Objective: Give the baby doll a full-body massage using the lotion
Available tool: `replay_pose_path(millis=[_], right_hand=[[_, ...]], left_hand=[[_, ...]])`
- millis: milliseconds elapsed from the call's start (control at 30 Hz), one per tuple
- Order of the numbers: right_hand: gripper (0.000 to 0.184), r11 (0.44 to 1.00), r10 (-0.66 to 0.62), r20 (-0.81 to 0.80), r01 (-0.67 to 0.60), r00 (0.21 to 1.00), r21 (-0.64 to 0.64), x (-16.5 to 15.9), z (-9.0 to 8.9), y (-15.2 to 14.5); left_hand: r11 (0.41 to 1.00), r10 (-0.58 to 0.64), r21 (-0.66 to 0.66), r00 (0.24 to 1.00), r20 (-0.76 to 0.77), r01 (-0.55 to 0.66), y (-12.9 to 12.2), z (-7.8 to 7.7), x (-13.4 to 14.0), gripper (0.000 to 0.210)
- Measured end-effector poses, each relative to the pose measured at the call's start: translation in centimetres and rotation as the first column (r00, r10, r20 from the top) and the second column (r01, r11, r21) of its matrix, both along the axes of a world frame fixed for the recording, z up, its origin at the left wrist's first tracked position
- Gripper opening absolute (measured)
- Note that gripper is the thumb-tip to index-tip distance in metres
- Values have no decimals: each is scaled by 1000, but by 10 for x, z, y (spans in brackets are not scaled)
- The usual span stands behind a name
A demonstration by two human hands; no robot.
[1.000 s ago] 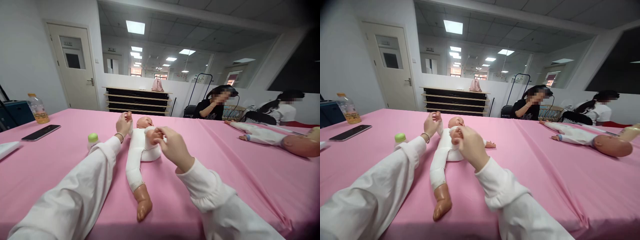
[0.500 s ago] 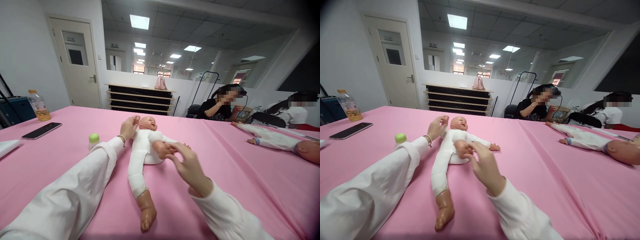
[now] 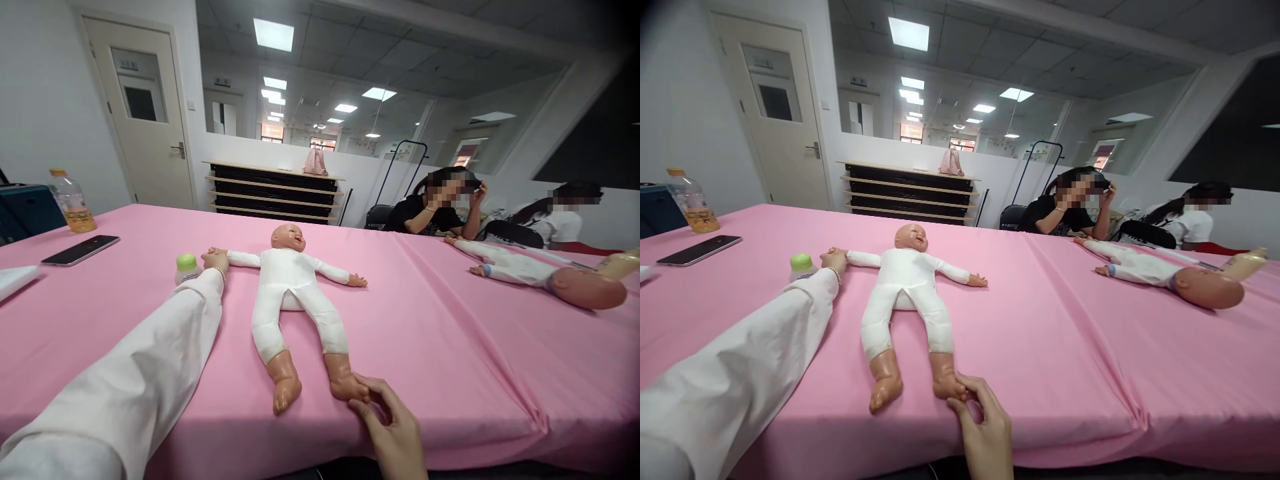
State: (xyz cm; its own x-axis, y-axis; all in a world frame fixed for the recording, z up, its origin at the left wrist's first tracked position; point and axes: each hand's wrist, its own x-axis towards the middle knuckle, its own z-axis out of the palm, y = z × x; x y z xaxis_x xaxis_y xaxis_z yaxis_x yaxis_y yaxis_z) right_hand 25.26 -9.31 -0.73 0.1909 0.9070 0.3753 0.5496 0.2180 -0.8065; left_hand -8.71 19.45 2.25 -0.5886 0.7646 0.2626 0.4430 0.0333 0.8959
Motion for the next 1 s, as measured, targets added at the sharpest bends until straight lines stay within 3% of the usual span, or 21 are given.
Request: replay_pose_path(millis=[67,133,200,233,267,333,433,500,567,633,667,733,833,933,1000], right_hand=[[18,997,-1,41,-2,999,74,5,22,10],[15,980,2,114,-25,994,196,7,56,26],[10,954,70,226,-131,972,271,0,91,45],[10,940,131,296,-214,946,267,-7,106,56],[12,920,205,365,-306,908,244,-16,118,66],[21,852,373,487,-499,790,156,-39,128,86],[31,720,495,681,-693,540,26,-70,113,111],[33,691,435,797,-723,419,3,-84,94,122],[32,698,391,828,-716,401,17,-89,82,128],[31,716,418,771,-697,481,46,-86,81,128],[29,727,442,718,-684,538,65,-81,85,125],[25,761,460,587,-636,666,126,-65,98,113],[15,849,383,376,-482,844,217,-29,108,84],[11,942,231,223,-275,947,192,9,88,52],[13,973,192,161,-210,968,98,26,61,34]], left_hand=[[997,76,-25,997,24,-75,8,16,7,32],[997,72,7,997,9,-72,16,37,21,37],[995,-48,79,988,-146,60,22,59,40,38],[978,-142,100,940,-309,181,24,68,52,34],[947,-226,94,845,-485,307,24,75,64,30],[846,-337,-2,531,-777,534,22,81,88,25],[635,-353,-218,27,-935,741,15,75,117,16],[574,-308,-311,-153,-939,758,12,69,128,17],[595,-289,-340,-201,-936,728,11,65,133,21],[613,-306,-331,-171,-937,718,12,65,132,20],[620,-328,-308,-117,-937,722,14,67,129,19],[660,-398,-206,104,-912,722,19,71,117,21],[792,-402,-8,513,-759,610,27,76,85,36],[916,-264,174,870,-416,361,30,70,45,42],[971,-135,185,985,-107,153,27,55,24,42]])
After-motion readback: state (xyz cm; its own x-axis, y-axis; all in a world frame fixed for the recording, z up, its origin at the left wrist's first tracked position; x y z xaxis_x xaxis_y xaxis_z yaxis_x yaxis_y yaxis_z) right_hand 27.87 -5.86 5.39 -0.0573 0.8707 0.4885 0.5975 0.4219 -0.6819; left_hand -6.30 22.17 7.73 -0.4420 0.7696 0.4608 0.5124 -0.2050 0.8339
